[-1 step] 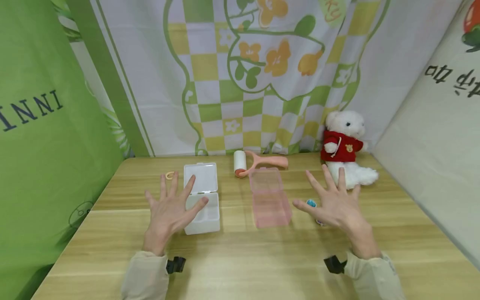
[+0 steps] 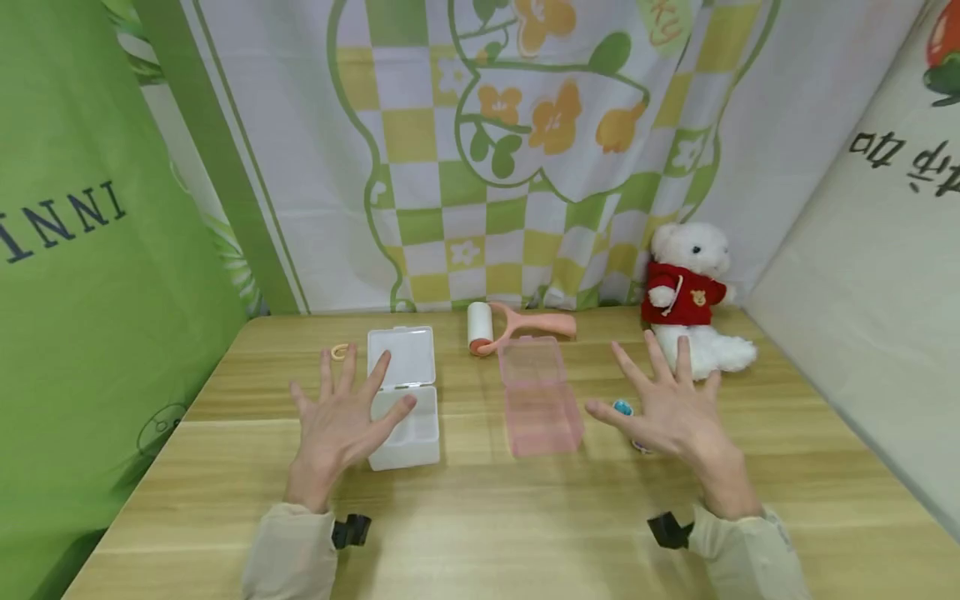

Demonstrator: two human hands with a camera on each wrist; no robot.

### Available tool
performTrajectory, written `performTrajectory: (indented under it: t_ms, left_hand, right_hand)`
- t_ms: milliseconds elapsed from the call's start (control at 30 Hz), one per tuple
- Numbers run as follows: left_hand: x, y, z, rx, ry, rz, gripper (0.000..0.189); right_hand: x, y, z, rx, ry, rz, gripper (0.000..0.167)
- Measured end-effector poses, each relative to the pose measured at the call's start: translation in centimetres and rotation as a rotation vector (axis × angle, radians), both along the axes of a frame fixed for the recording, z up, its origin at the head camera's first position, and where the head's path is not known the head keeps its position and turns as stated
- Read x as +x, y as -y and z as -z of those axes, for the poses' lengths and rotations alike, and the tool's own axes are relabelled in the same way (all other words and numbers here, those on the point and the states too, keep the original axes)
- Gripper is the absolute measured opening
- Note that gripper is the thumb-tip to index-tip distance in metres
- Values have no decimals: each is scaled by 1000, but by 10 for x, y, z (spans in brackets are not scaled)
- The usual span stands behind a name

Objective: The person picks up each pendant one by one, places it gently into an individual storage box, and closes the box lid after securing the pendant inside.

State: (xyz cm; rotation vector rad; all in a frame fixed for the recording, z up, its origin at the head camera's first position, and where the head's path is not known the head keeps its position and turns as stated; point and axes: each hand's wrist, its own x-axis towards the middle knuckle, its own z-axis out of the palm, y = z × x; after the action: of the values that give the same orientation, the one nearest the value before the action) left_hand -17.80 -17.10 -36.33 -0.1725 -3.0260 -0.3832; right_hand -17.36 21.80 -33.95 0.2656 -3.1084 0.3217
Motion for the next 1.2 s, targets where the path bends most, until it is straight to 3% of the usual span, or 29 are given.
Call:
performTrajectory:
  t_ms: [400,600,800,1000,1100,1200]
  left_hand:
    - [1,-3,0,5,-8,10,81]
    - [0,-2,-1,88,1,26,78]
    - [-7,14,6,403,42,41,77]
    - [-19,32,34,740,233,32,89]
    - [-22,35,49,933,307,44,86]
    - [-23,39,61,1052,331,49,81]
  right_hand:
    - [0,0,0,2,-11,-3,91]
    - [0,-2,1,-18,-15,-4,90]
    - [-1,-7,0,-158,-78,-68,86]
    - [-13,-22,7,-410,-237,-143,55]
    - [-27,-31,13,-502,-226,-98,43]
    - [-43,-40,23,-542,-125,-68,38]
